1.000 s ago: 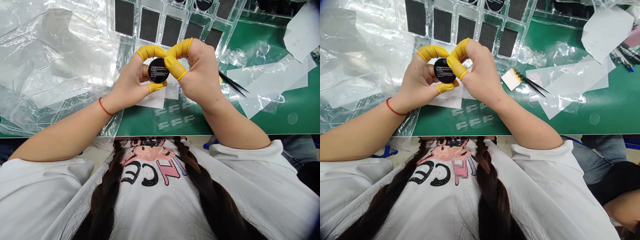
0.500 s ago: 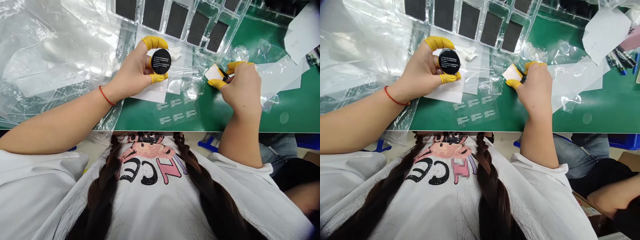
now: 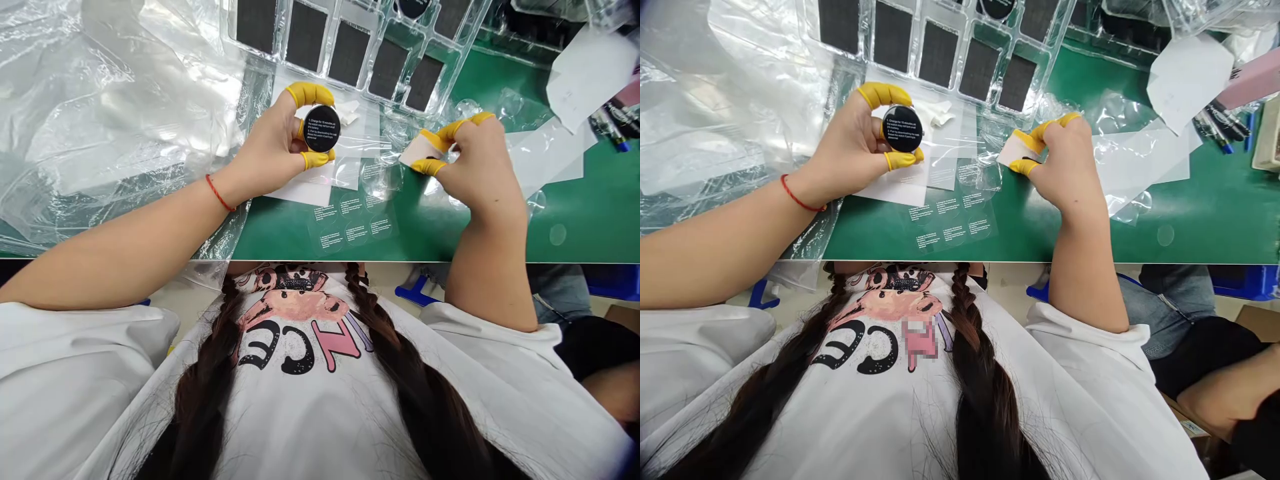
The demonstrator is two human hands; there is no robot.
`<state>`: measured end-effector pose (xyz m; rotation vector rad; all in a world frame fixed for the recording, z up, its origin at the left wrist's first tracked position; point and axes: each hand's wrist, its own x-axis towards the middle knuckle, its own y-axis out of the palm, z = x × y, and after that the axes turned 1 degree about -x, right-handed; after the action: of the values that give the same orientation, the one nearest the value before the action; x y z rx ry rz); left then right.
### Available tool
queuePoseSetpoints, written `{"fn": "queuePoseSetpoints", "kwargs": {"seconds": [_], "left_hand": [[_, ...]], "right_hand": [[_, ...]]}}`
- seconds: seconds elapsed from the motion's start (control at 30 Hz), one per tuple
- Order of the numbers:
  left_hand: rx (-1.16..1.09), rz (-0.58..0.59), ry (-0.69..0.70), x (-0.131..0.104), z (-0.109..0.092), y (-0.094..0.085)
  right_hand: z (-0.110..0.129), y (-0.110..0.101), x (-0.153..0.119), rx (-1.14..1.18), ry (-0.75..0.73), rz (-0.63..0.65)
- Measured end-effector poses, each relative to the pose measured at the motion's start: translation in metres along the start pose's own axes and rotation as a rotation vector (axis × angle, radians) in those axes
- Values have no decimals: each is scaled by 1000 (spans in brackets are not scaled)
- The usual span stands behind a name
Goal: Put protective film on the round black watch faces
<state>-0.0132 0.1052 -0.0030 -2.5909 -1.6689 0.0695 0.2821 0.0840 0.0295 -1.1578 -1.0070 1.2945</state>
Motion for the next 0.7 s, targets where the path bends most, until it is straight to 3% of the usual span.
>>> {"fn": "queuePoseSetpoints", "kwargs": {"seconds": [0.13,0.23,0.3,0.4,0.53,0.6,0.7], "left_hand": [[-23,-17,-33,0,1,1],[-41,-20,-44,0,2,1],[-47,-19,-39,1,3,1],[-68,-13,-46,1,4,1],[-117,-14,-64,0,3,3],[-125,-17,-64,0,3,3],[-127,-9,-66,0,2,3]], "right_hand": [[39,1,-7,197,-223,-277],[64,3,-6,298,-404,-361],[67,3,1,359,-425,-398],[54,1,15,617,-298,-398],[49,0,18,933,-246,-241],[64,4,12,933,-330,-275],[95,15,1,706,-458,-323]]}}
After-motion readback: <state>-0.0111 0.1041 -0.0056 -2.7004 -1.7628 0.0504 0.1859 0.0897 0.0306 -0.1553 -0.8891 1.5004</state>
